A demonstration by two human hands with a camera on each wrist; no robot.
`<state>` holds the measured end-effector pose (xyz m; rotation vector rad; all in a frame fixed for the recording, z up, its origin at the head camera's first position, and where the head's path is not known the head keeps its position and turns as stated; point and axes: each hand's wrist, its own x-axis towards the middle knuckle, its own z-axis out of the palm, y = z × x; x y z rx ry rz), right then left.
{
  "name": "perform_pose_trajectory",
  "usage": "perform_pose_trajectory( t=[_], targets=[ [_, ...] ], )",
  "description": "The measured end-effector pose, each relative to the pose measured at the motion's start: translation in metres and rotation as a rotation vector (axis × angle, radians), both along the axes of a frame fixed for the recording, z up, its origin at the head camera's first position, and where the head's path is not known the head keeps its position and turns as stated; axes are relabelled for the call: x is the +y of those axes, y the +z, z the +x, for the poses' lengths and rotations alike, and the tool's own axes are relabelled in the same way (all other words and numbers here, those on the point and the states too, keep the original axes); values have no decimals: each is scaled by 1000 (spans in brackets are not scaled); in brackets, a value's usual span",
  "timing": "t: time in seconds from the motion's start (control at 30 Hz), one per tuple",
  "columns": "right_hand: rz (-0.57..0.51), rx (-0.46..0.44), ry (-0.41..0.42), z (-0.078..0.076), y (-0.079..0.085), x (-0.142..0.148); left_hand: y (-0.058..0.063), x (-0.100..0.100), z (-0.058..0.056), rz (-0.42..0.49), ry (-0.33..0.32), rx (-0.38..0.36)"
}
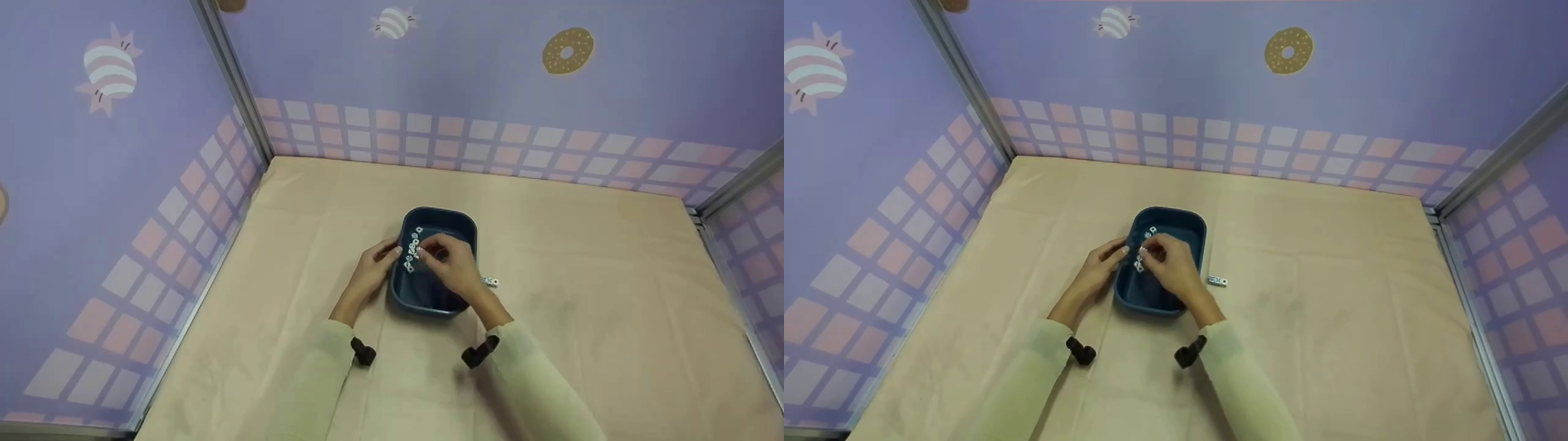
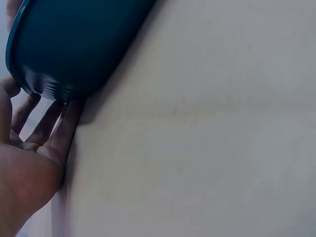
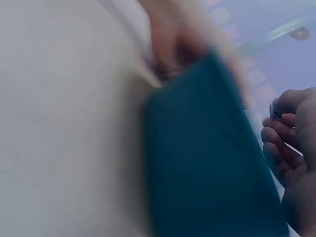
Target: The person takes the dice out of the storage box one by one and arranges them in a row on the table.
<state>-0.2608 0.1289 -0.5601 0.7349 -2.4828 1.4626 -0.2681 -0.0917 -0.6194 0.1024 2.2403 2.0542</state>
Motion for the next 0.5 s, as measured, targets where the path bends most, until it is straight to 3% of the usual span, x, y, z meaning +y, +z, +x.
perform_pose_trajectory(
  t=[0.13,0.27,0.37,0.5],
  targets=[
    [-7,17,-29,-2,13,33,2,0,0,30,5,-18],
    [-18,19,-134,-6,14,73,4,-1,-1,44,0,-22],
    [-20,-20,-200,-8,7,102,3,-2,-1,26,-13,-26],
    [26,-99,-233,-5,-15,133,0,-3,0,11,-15,-30]
  ],
)
